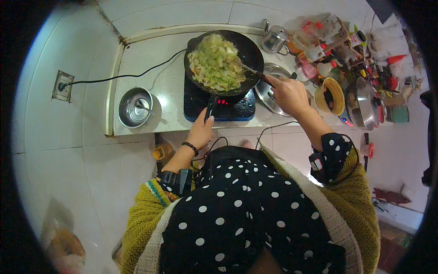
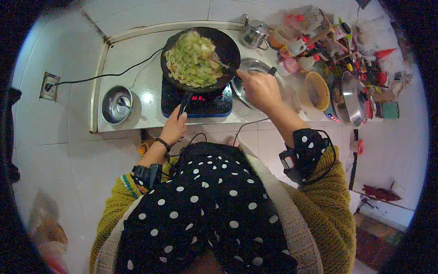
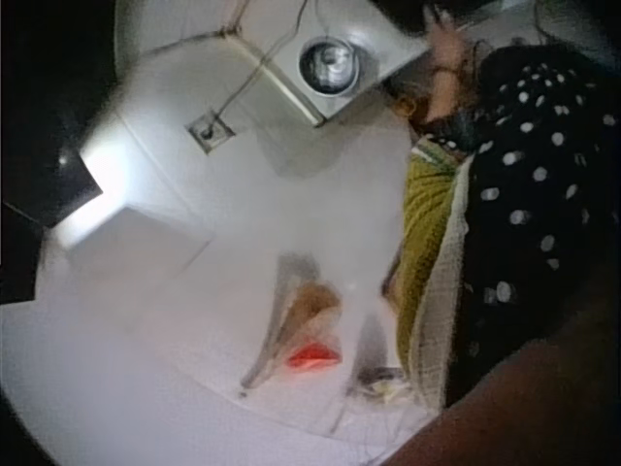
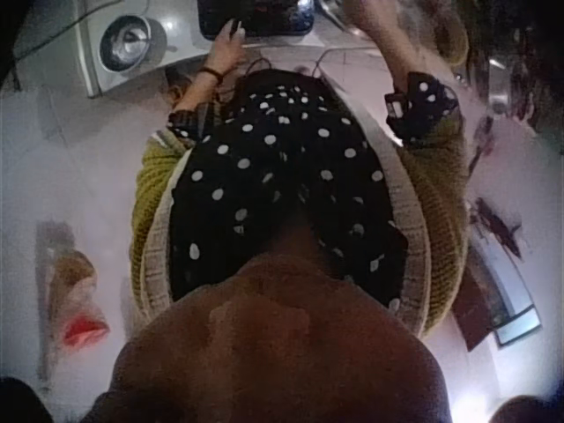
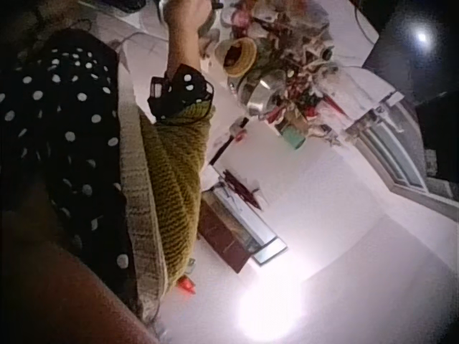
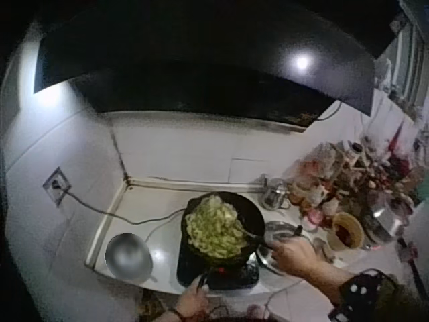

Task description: The person stirs vegetables in a pan on an induction cooktop, then transfers cooked vegetables into a bowl. They scoop rice from a rice cooker into bowls and place the bowls on a dining table. The person also checks a pot of meat and closes the lid.

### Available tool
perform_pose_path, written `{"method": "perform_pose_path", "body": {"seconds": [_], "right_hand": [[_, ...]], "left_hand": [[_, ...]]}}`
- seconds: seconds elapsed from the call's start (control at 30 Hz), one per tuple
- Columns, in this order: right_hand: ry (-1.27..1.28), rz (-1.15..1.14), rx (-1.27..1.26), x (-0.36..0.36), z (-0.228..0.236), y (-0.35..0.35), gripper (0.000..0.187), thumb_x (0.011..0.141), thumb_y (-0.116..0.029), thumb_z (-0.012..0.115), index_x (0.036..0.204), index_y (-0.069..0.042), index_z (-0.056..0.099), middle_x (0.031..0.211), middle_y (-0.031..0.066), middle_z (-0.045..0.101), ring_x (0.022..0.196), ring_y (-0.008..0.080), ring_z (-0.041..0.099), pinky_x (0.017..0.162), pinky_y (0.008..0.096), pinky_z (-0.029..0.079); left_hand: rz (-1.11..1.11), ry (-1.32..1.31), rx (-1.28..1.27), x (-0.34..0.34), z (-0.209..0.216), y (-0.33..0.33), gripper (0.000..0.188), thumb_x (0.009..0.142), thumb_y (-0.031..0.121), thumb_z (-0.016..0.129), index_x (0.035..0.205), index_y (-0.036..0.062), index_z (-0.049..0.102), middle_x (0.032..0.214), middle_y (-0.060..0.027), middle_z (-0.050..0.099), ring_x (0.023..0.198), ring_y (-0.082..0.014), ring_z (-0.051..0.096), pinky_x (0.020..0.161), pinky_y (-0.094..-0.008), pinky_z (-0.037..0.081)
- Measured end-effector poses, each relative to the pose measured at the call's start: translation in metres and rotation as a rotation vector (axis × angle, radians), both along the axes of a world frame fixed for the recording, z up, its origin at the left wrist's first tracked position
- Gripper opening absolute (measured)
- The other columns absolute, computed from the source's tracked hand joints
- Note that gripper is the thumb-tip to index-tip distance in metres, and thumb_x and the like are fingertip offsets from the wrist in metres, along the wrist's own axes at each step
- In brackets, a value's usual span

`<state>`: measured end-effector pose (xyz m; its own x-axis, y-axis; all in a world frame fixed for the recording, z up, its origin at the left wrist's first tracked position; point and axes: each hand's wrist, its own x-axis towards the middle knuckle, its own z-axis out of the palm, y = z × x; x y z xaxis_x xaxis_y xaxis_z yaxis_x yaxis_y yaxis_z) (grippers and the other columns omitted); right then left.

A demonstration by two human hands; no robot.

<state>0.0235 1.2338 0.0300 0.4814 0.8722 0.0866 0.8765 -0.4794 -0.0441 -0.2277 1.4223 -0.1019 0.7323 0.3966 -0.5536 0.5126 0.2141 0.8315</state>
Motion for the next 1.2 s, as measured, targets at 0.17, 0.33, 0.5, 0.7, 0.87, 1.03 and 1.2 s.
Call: {"method": "perform_pose_path", "body": {"seconds": [0.17,0.33,0.5,0.7,0.87,1.03,1.2], "right_hand": [[-0.233,0.184,-0.098,-0.027,0.019,-0.013,0.052,0.083,-0.007,0.063,0.136,-0.009,0.061,0.096,0.0119,0.069,0.084,0.0297,0.07,0.071,0.0416,0.055],[-0.259,0.153,-0.17,-0.058,0.037,-0.03,0.056,0.084,-0.005,0.062,0.14,-0.011,0.056,0.097,0.0124,0.064,0.09,0.0284,0.068,0.077,0.0384,0.054],[-0.283,0.098,-0.091,-0.042,0.066,-0.041,0.055,0.084,-0.004,0.063,0.137,-0.017,0.062,0.094,0.0135,0.062,0.091,0.0295,0.067,0.078,0.0388,0.054],[-0.326,0.102,-0.001,-0.02,0.107,-0.043,0.044,0.084,-0.003,0.063,0.125,-0.016,0.073,0.103,0.0156,0.066,0.092,0.0309,0.07,0.077,0.0403,0.055],[-0.209,0.078,-0.03,-0.01,0.139,-0.044,0.044,0.084,0.003,0.059,0.12,-0.016,0.076,0.106,0.0145,0.068,0.09,0.0336,0.07,0.078,0.0406,0.057],[-0.068,0.083,-0.193,-0.022,0.147,-0.051,0.046,0.083,0.002,0.06,0.122,-0.018,0.076,0.096,0.0147,0.065,0.089,0.0329,0.068,0.08,0.043,0.055],[0.066,-0.131,-0.353,-0.054,0.08,-0.033,0.055,0.086,0.001,0.058,0.136,-0.019,0.067,0.102,0.018,0.066,0.09,0.0363,0.068,0.082,0.0467,0.055]], "left_hand": [[0.047,-0.018,-0.136,0.001,0.011,-0.002,0.048,0.107,0.029,0.051,0.153,0.0208,0.039,0.06,0.0024,0.04,0.045,-0.0101,0.039,0.041,-0.0287,0.032],[0.015,0.008,-0.13,0.0,0.015,0.003,0.048,0.108,0.03,0.049,0.154,0.0218,0.037,0.061,0.0017,0.041,0.045,-0.0104,0.039,0.04,-0.0285,0.033],[0.007,0.002,-0.115,-0.001,0.008,0.009,0.051,0.107,0.032,0.049,0.155,0.0216,0.036,0.064,0.0,0.043,0.046,-0.0109,0.04,0.04,-0.0284,0.034],[-0.028,0.002,-0.111,-0.003,0.008,0.015,0.054,0.107,0.032,0.05,0.157,0.0219,0.034,0.064,-0.0005,0.044,0.047,-0.0111,0.042,0.042,-0.0286,0.037],[-0.035,-0.003,-0.109,-0.005,0.01,0.017,0.054,0.107,0.032,0.05,0.158,0.0228,0.033,0.064,-0.0004,0.044,0.048,-0.0109,0.042,0.043,-0.0285,0.037],[-0.042,-0.024,-0.132,-0.006,0.009,0.018,0.052,0.107,0.031,0.05,0.156,0.0226,0.035,0.064,0.0008,0.043,0.049,-0.0105,0.042,0.043,-0.0281,0.037],[-0.094,-0.011,-0.132,-0.005,0.009,0.021,0.057,0.108,0.035,0.047,0.161,0.0283,0.026,0.064,0.0006,0.044,0.049,-0.0108,0.042,0.043,-0.0286,0.036]]}}
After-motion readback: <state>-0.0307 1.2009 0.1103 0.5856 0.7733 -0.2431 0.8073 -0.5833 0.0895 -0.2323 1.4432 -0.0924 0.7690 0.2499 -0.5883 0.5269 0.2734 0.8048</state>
